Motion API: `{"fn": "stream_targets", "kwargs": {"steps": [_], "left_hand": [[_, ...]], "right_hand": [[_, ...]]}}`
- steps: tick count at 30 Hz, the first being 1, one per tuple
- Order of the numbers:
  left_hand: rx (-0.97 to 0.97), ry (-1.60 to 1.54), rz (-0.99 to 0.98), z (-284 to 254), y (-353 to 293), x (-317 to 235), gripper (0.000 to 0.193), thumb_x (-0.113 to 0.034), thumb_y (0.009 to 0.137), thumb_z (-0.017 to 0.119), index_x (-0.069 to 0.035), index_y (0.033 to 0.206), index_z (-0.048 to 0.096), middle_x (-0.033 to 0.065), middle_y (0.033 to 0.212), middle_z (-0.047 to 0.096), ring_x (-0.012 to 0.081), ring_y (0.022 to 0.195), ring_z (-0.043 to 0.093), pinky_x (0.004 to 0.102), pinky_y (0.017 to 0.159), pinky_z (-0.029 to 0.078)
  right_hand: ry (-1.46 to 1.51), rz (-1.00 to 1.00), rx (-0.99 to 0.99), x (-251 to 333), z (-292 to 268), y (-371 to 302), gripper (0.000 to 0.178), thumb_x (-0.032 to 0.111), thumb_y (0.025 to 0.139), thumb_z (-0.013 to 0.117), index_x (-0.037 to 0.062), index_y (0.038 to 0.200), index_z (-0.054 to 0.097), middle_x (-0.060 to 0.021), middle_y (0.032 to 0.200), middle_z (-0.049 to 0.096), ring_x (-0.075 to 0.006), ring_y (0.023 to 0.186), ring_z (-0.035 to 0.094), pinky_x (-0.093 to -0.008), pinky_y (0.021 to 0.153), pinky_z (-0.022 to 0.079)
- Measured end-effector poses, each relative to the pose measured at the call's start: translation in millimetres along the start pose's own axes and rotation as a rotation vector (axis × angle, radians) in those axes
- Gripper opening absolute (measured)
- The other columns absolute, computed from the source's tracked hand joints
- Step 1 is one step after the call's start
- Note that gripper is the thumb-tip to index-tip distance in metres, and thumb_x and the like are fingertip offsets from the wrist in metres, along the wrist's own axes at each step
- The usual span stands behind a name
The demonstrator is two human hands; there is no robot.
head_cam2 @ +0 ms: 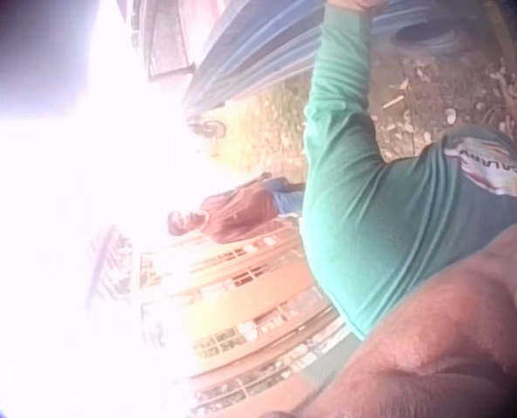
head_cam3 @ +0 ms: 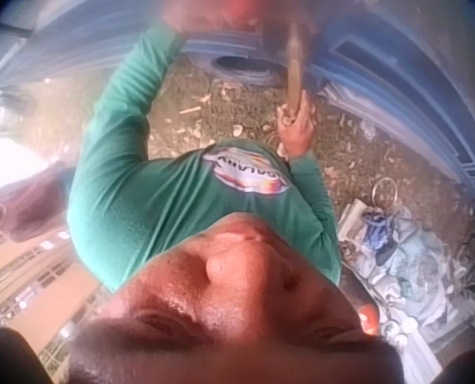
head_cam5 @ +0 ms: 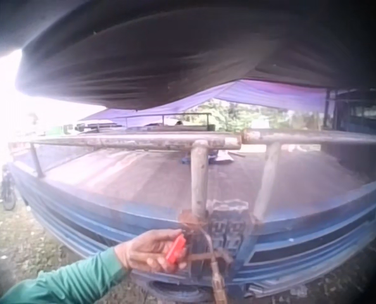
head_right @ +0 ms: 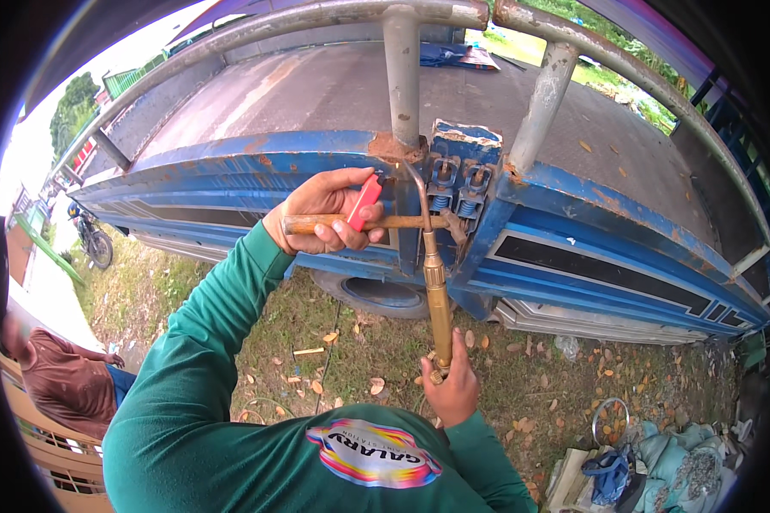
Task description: The person uses a blowtorch, a hammer, and an adjustable wrench to repair a metal component on the side of a blue truck. They light the torch with a lighter, heat the metal, and tap it with a hammer while a second person watches.
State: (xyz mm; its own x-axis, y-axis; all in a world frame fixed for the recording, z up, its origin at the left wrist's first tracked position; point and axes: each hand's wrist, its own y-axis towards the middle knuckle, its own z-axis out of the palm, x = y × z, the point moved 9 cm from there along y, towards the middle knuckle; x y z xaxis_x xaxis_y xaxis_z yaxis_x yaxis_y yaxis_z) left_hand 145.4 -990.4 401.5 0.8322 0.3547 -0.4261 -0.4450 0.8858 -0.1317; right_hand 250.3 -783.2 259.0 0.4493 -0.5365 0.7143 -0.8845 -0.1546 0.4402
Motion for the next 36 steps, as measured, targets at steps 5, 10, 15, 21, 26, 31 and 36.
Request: {"fn": "stream_targets", "kwargs": {"steps": [5,10,15,21,26,31,36], "left_hand": [[-0.021,0.000,0.021,-1,-3,1,0.071,-0.056,0.104,0.032,0.012,0.095,0.051,0.0294,0.103,0.051,0.0151,0.067,0.046,0.0200,0.039,0.045],[-0.147,0.193,0.106,-9,-6,18,0.071,-0.063,0.101,0.034,0.004,0.089,0.053,0.0221,0.096,0.054,0.0123,0.065,0.045,0.0177,0.038,0.039],[-0.542,0.665,0.297,-46,-13,94,0.056,-0.060,0.101,0.042,-0.007,0.088,0.051,0.0056,0.082,0.050,0.0085,0.061,0.043,0.0200,0.045,0.037],[-0.523,0.405,0.618,-41,3,141,0.059,-0.052,0.103,0.046,0.002,0.127,0.050,0.0035,0.081,0.048,0.0093,0.065,0.043,0.0213,0.050,0.039],[-0.512,0.448,0.764,-30,3,147,0.059,-0.044,0.106,0.044,0.003,0.142,0.042,0.0011,0.078,0.046,0.0086,0.065,0.042,0.0226,0.055,0.041],[-0.745,0.478,0.890,-41,-4,155,0.057,-0.046,0.105,0.044,0.003,0.134,0.048,0.0024,0.076,0.048,0.0085,0.062,0.045,0.0224,0.051,0.041],[-0.807,0.328,1.147,-62,-48,136,0.053,-0.042,0.106,0.044,0.000,0.140,0.046,0.0030,0.083,0.052,0.0070,0.064,0.045,0.0192,0.050,0.040]], "right_hand": [[-0.022,-0.234,-0.020,29,-11,2,0.091,0.014,0.077,0.083,0.0046,0.151,0.031,-0.0265,0.130,0.055,-0.0441,0.107,0.063,-0.0457,0.084,0.056],[0.117,-0.250,0.017,45,-22,-2,0.095,0.013,0.076,0.084,0.0100,0.153,0.030,-0.0240,0.124,0.058,-0.0409,0.100,0.064,-0.0438,0.079,0.055],[0.401,-0.278,0.227,66,-33,5,0.057,0.009,0.078,0.081,0.0118,0.129,0.055,-0.0208,0.124,0.057,-0.0332,0.096,0.067,-0.0409,0.078,0.055],[0.418,-0.389,0.573,74,-25,15,0.021,0.022,0.085,0.078,0.0073,0.089,0.063,-0.0180,0.118,0.054,-0.0303,0.083,0.066,-0.0403,0.071,0.054],[0.376,-0.350,0.831,54,-12,8,0.020,0.017,0.084,0.073,0.0056,0.079,0.057,-0.0180,0.113,0.055,-0.0320,0.083,0.064,-0.0413,0.073,0.052],[0.640,-0.409,1.019,41,-16,18,0.017,0.010,0.080,0.071,0.0044,0.075,0.055,-0.0160,0.108,0.055,-0.0296,0.087,0.063,-0.0421,0.077,0.051],[0.720,-0.267,0.985,11,-21,16,0.029,0.004,0.078,0.068,0.0049,0.101,0.051,-0.0103,0.103,0.052,-0.0297,0.091,0.060,-0.0395,0.083,0.048]]}}
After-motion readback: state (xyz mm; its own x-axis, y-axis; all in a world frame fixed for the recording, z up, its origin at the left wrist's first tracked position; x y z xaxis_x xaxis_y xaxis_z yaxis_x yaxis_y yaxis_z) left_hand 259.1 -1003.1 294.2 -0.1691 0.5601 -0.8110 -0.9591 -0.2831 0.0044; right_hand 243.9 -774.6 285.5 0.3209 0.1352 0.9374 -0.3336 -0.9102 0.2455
